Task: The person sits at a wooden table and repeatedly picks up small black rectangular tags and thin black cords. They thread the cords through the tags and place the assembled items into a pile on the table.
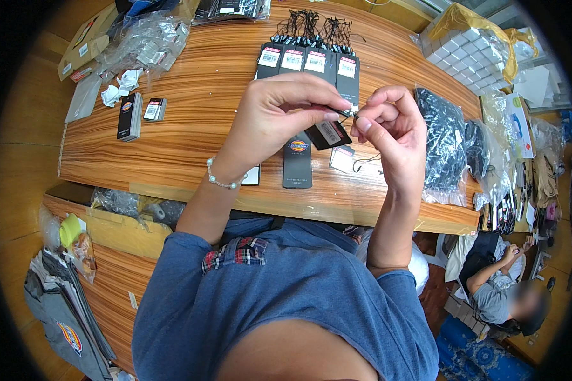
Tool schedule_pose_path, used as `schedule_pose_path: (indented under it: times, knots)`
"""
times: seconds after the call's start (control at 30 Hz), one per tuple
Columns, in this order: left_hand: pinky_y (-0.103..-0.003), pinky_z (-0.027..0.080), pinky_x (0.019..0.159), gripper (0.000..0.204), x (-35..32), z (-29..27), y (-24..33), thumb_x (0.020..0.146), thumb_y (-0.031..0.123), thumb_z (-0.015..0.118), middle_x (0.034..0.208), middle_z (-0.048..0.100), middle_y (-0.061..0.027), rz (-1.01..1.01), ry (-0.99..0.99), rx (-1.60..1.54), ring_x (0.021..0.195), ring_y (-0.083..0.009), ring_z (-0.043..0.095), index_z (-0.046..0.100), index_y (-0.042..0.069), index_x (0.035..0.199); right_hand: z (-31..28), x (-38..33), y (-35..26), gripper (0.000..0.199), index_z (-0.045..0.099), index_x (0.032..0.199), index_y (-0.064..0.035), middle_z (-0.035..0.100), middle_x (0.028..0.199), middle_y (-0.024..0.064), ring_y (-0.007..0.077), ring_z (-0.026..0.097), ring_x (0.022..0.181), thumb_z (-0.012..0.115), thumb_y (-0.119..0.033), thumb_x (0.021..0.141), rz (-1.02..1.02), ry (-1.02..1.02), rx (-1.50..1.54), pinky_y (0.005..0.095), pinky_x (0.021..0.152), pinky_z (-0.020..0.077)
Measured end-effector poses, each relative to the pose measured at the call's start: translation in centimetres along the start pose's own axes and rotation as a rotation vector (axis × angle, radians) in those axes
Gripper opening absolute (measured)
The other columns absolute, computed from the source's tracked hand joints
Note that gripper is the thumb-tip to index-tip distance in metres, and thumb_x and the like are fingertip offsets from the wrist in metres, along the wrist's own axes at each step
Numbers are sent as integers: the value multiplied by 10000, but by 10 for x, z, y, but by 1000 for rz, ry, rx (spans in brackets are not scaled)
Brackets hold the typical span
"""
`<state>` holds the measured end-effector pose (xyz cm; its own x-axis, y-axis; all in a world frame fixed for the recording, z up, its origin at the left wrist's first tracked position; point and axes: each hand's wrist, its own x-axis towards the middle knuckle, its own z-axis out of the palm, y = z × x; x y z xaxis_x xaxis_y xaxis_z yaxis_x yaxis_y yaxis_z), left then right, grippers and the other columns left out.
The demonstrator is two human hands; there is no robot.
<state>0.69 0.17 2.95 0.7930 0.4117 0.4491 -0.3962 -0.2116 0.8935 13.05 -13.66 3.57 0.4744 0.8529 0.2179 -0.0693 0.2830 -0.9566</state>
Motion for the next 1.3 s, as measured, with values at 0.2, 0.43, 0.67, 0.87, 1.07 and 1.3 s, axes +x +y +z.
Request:
schedule_pose_path:
  times: [0.2, 0.43, 0.67, 0.87, 1.07, 1.3]
  knots:
    - [-203, 506, 712, 173, -1, 1, 2, 722, -62, 652, 879, 632, -60, -21, -42, 14, 794, -112, 608, 682, 5, 879, -1, 1, 3, 267, 412, 957, -42, 608, 724, 46, 76, 563, 654, 591, 42, 778, 47, -64, 67, 181, 571, 414]
    - [-220, 503, 687, 166, 0, 0, 2, 721, -50, 654, 855, 642, -66, 14, -79, 70, 789, -121, 613, 685, 10, 872, -3, 0, 3, 263, 415, 944, -47, 608, 719, 45, 72, 561, 647, 596, 43, 776, 40, -78, 95, 174, 568, 412]
    - [-249, 518, 722, 171, 3, -5, 4, 704, -111, 621, 865, 654, -100, -33, -146, 94, 814, -165, 630, 678, -10, 830, -4, 0, 5, 243, 420, 922, -51, 608, 713, 41, 70, 567, 640, 618, 8, 794, 67, -88, 86, 182, 566, 433]
    - [-261, 519, 715, 174, 2, -7, -3, 687, -126, 619, 844, 658, -120, -126, -164, -78, 796, -178, 632, 679, -16, 808, 1, -2, 11, 227, 426, 905, -56, 621, 724, 63, 88, 589, 641, 627, -19, 805, 69, -110, 109, 188, 531, 444]
    - [-259, 511, 696, 154, -1, -7, -1, 685, -115, 628, 827, 659, -125, -179, -212, -98, 780, -174, 630, 677, -18, 793, 0, -8, 24, 195, 447, 889, -46, 610, 711, 51, 87, 593, 645, 619, -7, 808, 104, -109, 129, 191, 532, 453]
    - [-235, 484, 643, 108, 3, -7, 1, 726, -30, 630, 772, 652, -70, -110, -226, 236, 720, -126, 609, 680, 3, 816, -1, -8, 38, 259, 462, 1055, -27, 615, 887, 40, 104, 584, 789, 592, -99, 842, 124, -84, 31, 219, 744, 433]
